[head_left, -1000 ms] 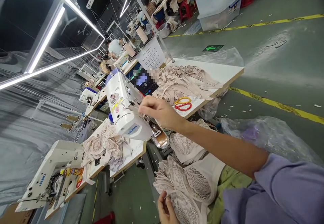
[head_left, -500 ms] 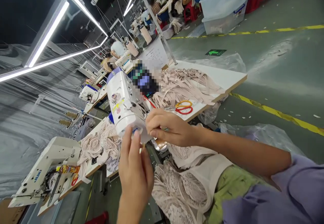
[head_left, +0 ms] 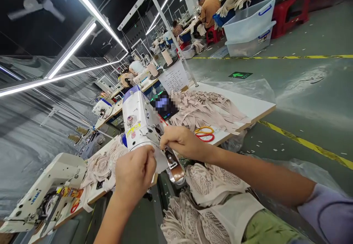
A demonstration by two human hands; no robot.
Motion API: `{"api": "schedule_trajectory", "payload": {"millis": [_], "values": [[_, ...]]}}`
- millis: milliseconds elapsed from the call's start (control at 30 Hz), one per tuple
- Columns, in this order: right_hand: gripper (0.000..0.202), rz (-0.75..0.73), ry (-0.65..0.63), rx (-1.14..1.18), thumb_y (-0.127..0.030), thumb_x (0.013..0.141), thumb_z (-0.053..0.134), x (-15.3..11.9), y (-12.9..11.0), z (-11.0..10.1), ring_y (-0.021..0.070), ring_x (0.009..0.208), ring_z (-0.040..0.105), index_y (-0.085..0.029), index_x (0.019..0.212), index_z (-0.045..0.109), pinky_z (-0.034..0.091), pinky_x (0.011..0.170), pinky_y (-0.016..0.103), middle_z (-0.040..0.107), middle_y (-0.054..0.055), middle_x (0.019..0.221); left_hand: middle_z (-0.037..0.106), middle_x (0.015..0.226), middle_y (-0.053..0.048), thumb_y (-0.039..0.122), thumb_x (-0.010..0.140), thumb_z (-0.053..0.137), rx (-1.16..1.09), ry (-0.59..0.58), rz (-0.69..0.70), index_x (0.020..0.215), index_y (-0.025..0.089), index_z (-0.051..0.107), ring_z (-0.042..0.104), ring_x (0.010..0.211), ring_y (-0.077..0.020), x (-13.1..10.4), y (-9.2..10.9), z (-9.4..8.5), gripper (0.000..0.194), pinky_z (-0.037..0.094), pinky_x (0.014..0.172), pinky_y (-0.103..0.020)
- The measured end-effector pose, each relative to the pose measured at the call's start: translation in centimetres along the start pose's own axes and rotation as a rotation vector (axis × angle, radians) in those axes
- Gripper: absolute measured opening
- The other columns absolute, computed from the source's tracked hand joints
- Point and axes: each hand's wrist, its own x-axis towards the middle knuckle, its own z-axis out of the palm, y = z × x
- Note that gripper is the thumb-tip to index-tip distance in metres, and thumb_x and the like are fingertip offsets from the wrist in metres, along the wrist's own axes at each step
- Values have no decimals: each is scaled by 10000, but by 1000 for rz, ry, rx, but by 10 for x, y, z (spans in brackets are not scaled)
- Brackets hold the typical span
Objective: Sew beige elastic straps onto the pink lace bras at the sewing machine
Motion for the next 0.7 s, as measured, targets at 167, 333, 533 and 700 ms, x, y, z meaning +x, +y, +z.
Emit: {"api": "schedule_trajectory", "payload": {"millis": [167, 333, 533, 700], "values": [[415, 433, -72, 659, -468, 931, 575, -41, -13, 2, 69, 633, 516, -211, 1249, 502, 438, 543, 212, 617, 102, 1185, 452, 419, 64, 97, 875, 428, -138, 5, 50, 680, 248, 470, 418, 335, -115, -50, 71, 32, 250, 245, 390, -277], [379, 846, -172, 962, -511, 906, 595, -74, 20, 38, 30, 415, 296, -144, 812, 581, 211, 407, 179, 446, -74, 542, 576, 573, 21, 84, 878, 417, -479, -222, -62, 798, 225, 546, 563, 466, -127, -97, 118, 69, 207, 383, 449, -255], [365, 1094, 203, 904, -465, 801, 695, -100, 109, 60, 22, 424, 192, -154, 714, 525, 102, 414, 185, 350, -105, 506, 671, 1217, -134, 142, 942, 481, -530, -311, -159, 1279, 202, 494, 699, 1003, -185, -80, 92, 90, 342, 577, 746, -262], [328, 1257, -119, 992, -324, 693, 797, -177, 106, 27, 34, 387, 248, -150, 598, 536, 176, 381, 180, 353, -89, 422, 663, 1207, -172, 47, 856, 536, -1, -406, -4, 1315, 129, 487, 699, 825, -222, -74, 73, 123, 469, 517, 523, -308]]}}
